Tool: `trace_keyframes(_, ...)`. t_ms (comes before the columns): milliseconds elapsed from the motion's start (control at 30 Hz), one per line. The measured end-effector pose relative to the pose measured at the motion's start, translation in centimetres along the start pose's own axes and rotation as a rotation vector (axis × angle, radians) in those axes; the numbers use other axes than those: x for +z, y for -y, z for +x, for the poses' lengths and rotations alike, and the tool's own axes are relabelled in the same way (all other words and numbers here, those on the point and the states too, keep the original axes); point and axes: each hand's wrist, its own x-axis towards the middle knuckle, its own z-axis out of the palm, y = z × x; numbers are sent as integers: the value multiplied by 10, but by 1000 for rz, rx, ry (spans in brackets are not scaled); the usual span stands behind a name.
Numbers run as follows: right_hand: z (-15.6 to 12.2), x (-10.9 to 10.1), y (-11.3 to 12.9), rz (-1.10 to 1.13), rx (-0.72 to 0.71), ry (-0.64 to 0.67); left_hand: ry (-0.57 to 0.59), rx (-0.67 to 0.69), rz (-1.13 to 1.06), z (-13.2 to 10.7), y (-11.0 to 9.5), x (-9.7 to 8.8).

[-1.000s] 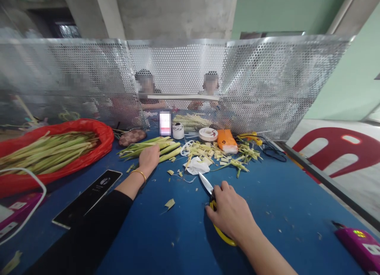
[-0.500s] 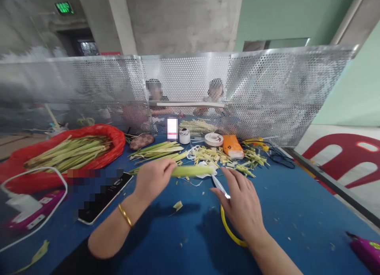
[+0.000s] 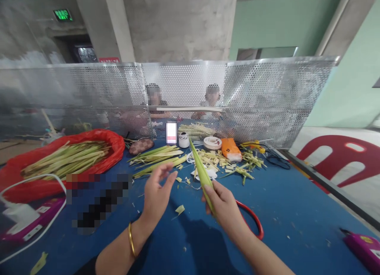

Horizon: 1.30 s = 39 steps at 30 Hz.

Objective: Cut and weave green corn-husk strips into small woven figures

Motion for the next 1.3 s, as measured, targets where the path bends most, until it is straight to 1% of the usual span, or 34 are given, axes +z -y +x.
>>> trace_keyframes(33,4,6,6,41,11,17,123,-196,-157,-2,2,3)
trace_keyframes(67,9,13,10,55,5,38,237,-362,-288,-4,4,6)
trace_keyframes(100,13,21,13,43,-23,41,281,-481,-384,-5,7,9)
trace_keyframes(133,16,30,15,20,-76,27,283,-551,-456,-5,9,11)
trace_keyframes(200,20,46,12,-43,-158,-5,230,-625,-550,-4,14,12)
trace_keyframes(267,21,57,5,8,-176,3,184,-666,-608,-1,18,10)
trace_keyframes(333,18,59,0,148,-110,72,173,-720,-657,4,21,6)
trace_keyframes(467,11,47,2,366,112,253,172,-825,-706,9,26,1)
trace_keyframes(533,11,41,6,420,168,302,170,-854,-714,9,28,1)
trace_keyframes(633,13,40,8,349,139,300,193,-843,-719,8,27,3)
trace_keyframes(733,15,43,-1,169,27,198,236,-787,-631,2,23,8)
trace_keyframes(833,16,43,-12,-41,-96,64,285,-735,-469,-6,19,15)
trace_keyframes(933,16,40,-16,-164,-139,-16,320,-620,-393,-12,18,19)
trace_keyframes(1000,17,37,-15,-132,-140,-26,320,-569,-380,-13,18,20)
trace_keyframes(1033,18,35,-14,-92,-134,-21,317,-570,-372,-13,18,19)
trace_keyframes(1167,24,30,-7,91,-52,12,294,-684,-394,-9,16,16)
trace_keyframes(1233,26,29,-5,152,0,26,271,-742,-426,-8,16,15)
trace_keyframes(1300,26,30,-5,180,23,42,249,-771,-431,-8,17,15)
